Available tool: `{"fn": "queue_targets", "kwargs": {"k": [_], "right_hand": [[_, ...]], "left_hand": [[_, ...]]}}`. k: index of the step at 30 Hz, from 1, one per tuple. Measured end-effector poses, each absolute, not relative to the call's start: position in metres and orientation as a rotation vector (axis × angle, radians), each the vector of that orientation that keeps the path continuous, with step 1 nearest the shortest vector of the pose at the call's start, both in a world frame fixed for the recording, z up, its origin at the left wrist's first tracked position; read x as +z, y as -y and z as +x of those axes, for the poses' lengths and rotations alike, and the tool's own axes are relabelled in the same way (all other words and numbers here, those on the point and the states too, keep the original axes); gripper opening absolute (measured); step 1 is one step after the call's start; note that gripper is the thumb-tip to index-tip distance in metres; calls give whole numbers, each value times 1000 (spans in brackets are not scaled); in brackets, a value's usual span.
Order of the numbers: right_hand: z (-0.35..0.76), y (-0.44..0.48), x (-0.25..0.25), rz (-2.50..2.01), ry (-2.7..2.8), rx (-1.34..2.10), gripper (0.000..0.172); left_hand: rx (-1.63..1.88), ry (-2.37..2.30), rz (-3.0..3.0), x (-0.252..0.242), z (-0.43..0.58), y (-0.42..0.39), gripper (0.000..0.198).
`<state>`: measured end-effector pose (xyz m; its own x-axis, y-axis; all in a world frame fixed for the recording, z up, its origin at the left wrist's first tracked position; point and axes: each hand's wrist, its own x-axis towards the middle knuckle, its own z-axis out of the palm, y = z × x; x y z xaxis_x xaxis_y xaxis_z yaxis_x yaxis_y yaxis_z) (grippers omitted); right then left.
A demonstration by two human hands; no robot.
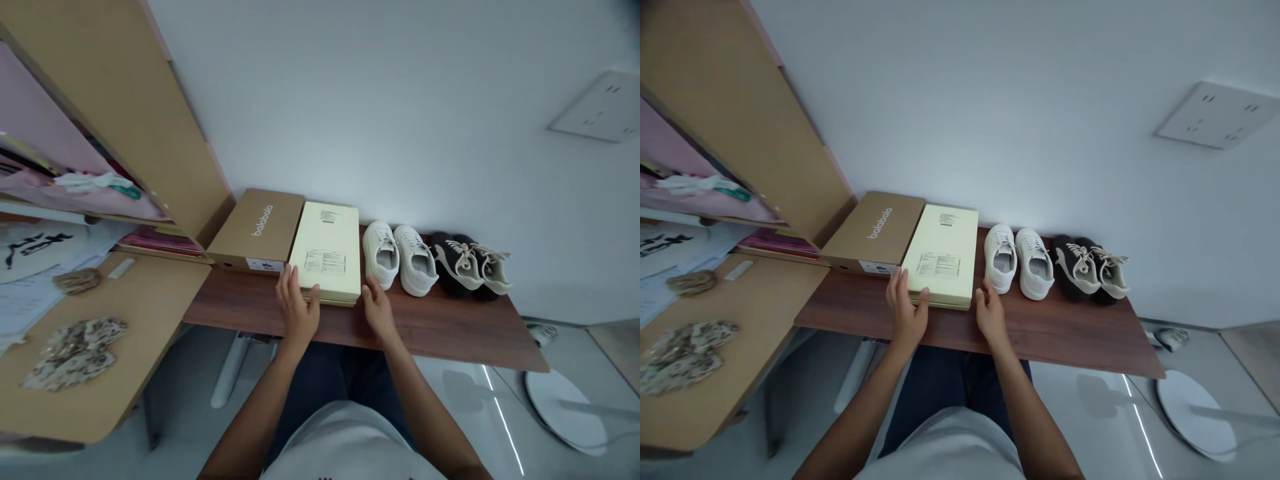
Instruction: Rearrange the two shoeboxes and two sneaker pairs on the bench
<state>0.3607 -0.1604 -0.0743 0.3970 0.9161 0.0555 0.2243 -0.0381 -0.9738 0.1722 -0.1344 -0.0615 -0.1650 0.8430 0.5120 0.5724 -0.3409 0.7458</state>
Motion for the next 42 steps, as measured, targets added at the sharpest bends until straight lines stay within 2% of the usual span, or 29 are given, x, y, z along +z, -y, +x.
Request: {"fn": "queue_targets", "kwargs": {"k": [3,5,8,13,16,18,20,22,25,28,31,34,37,40,42], "right_hand": [[373,164,-60,-1596,1223,382,44],[396,161,-45,-1639,1316,109,39],[446,149,-34,-1899,1390,-132,45],[503,144,-51,-2043,1751,-25,45],[511,144,-61,-1968,1601,-48,42],[517,143,-65,-1899,1374,-20,42],[527,142,-67,-1792,1107,36,46],[536,142,-71,-1672,897,126,49],[541,154,-81,-1648,844,238,48],[536,180,-90,-1786,984,88,45],[541,207,-90,-1834,1059,-110,43],[571,219,-77,-1841,1050,-249,41],[623,216,-63,-1984,1001,-351,45],[676,208,-57,-2150,1055,-217,50],[699,203,-58,-2165,1172,-33,49]], "left_hand": [[1547,-1646,1432,-65,170,121,74],[1491,-1588,1281,-64,172,115,74],[1432,-1508,1219,-61,179,109,65],[1428,-1507,1302,-57,189,104,62],[1592,-1653,1552,-50,208,121,65],[1658,-1512,1858,-43,237,138,61],[1482,-1124,2142,-38,275,150,54],[1170,-997,2230,-35,315,152,58],[780,-1302,2189,-32,361,134,63],[649,-1502,2103,-28,380,115,36],[849,-1481,1975,-27,381,107,24],[1087,-1391,1642,-36,376,108,31],[1144,-1376,1407,-49,370,120,37],[1342,-1380,1674,-53,373,149,51],[1360,-1165,1977,-47,389,172,58]]}}
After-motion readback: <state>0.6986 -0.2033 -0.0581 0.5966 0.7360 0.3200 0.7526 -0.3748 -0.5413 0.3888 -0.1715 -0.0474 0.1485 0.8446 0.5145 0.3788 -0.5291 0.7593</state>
